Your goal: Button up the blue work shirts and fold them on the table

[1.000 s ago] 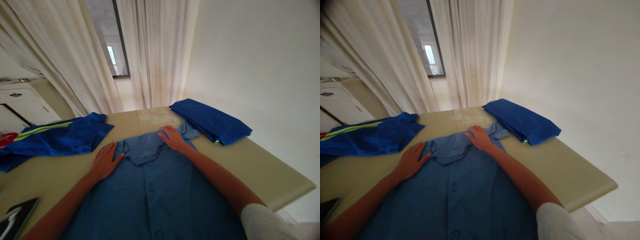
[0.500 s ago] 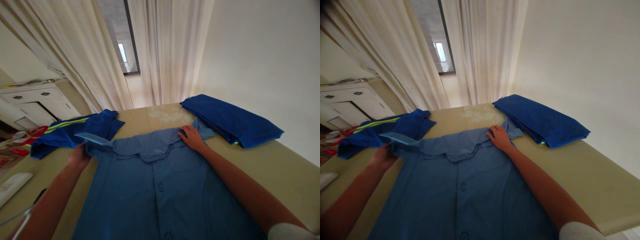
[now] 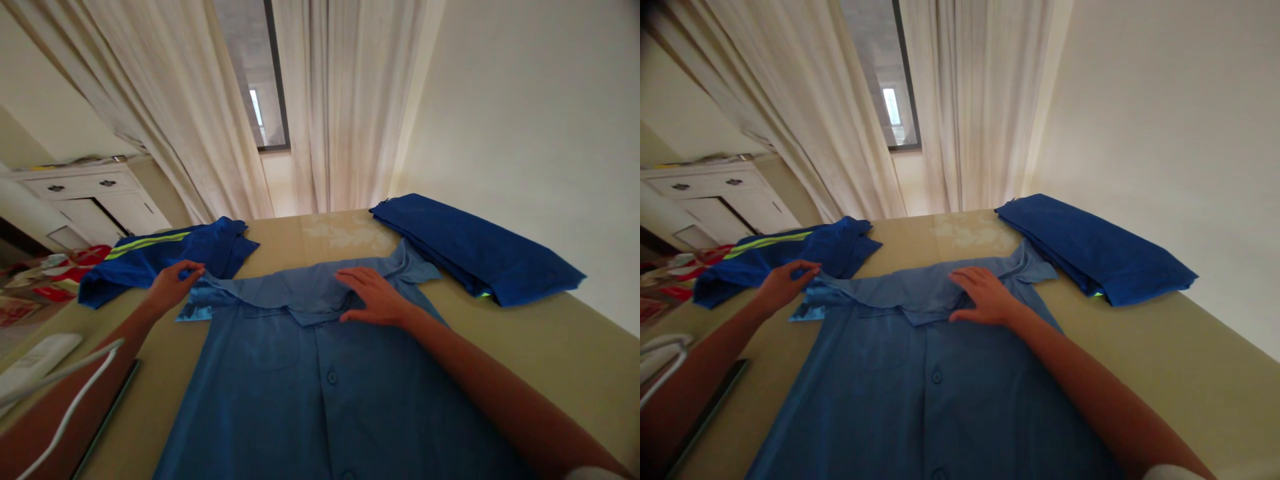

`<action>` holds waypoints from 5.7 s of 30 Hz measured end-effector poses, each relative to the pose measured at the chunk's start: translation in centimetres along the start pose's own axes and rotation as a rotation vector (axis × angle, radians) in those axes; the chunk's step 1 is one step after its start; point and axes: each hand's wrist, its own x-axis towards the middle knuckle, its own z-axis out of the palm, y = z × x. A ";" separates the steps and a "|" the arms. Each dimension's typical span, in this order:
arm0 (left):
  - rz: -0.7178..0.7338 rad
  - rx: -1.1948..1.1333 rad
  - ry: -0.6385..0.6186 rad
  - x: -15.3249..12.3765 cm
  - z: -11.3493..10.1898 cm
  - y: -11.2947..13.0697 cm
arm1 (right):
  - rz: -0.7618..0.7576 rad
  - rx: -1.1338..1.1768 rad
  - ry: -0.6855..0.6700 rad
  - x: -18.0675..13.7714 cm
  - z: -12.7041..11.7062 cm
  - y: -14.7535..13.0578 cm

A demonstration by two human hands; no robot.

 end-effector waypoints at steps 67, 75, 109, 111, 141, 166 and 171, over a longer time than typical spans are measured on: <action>0.649 0.237 -0.273 -9.2 9.0 9.6 | -0.232 0.112 -0.056 4.6 5.0 -2.6; 0.587 -0.224 -0.458 -9.1 4.5 9.9 | -0.241 0.121 -0.036 4.6 4.9 -2.5; 0.484 0.169 -0.397 -10.4 2.1 6.9 | -0.419 0.060 -0.040 4.4 6.0 -9.0; 0.444 0.139 -0.254 -8.4 4.2 9.6 | -0.415 0.051 -0.010 4.5 5.9 -9.2; 0.541 -0.111 -0.298 -1.7 25.9 42.1 | 0.803 -0.098 0.515 -9.3 -0.9 11.0; 0.614 -0.396 -0.346 -1.1 27.3 39.8 | 1.039 0.251 0.491 -9.6 -1.9 11.7; 0.591 -0.469 -0.379 -1.2 27.3 39.7 | 0.906 0.247 0.446 -8.9 -2.7 11.6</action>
